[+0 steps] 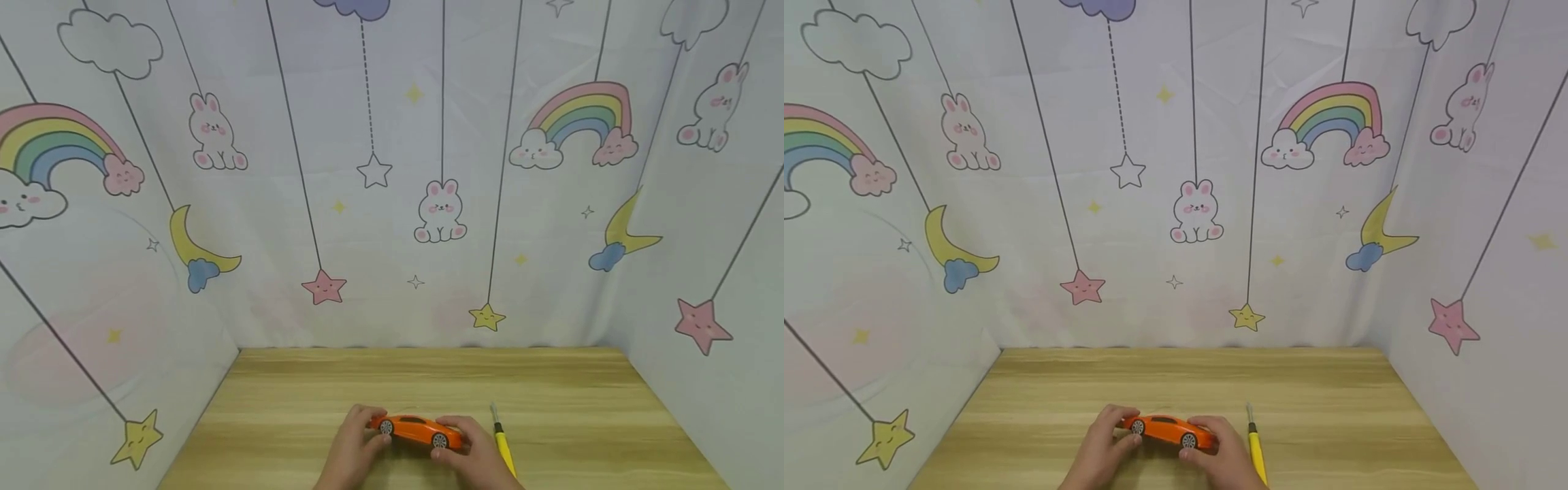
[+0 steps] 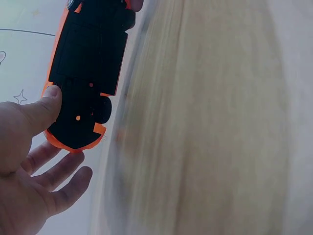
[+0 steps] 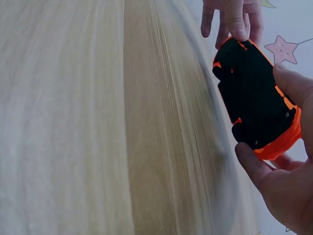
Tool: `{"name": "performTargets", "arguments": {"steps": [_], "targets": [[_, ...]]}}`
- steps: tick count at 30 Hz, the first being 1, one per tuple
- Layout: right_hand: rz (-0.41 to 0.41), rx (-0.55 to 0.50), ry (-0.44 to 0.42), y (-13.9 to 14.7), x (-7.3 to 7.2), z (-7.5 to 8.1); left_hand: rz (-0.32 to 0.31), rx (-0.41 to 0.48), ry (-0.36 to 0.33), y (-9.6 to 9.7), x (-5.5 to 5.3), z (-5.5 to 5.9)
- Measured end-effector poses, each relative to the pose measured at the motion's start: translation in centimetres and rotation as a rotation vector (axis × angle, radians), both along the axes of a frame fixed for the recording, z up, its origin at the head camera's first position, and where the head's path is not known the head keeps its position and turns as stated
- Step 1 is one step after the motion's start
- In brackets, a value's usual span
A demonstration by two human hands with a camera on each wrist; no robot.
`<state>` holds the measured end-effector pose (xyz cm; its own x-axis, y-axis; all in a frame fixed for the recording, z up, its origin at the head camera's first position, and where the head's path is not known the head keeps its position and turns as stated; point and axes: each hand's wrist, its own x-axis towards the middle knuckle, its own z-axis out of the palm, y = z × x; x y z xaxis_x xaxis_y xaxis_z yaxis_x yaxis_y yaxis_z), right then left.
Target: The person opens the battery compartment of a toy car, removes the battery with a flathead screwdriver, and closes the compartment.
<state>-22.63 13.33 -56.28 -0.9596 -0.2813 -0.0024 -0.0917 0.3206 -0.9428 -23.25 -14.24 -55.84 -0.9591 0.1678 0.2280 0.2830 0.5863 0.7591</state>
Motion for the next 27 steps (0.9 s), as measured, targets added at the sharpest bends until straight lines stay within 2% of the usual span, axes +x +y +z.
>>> {"name": "performTargets", "arguments": {"steps": [2,6,10,15,21,27], "targets": [[-0.028,0.038,0.040,-0.05,-0.10,0.14,0.006,-0.003,-0.004,0.03,-0.01,0.01],[-0.082,0.041,0.071,-0.19,-0.02,0.29,-0.004,-0.003,0.023,0.17,0.00,-0.09],[-0.109,0.019,0.057,-0.26,-0.02,0.11,-0.008,0.013,0.060,0.37,0.06,-0.26],[-0.073,0.072,0.107,-0.05,-0.15,-0.19,-0.011,0.048,0.091,0.49,0.10,-0.18],[-0.052,0.111,0.175,0.22,-0.24,-0.56,-0.006,0.041,0.062,0.53,-0.08,-0.01],[-0.046,0.094,0.170,0.12,-0.11,-0.62,0.012,0.010,0.058,0.74,-0.11,0.00]]}}
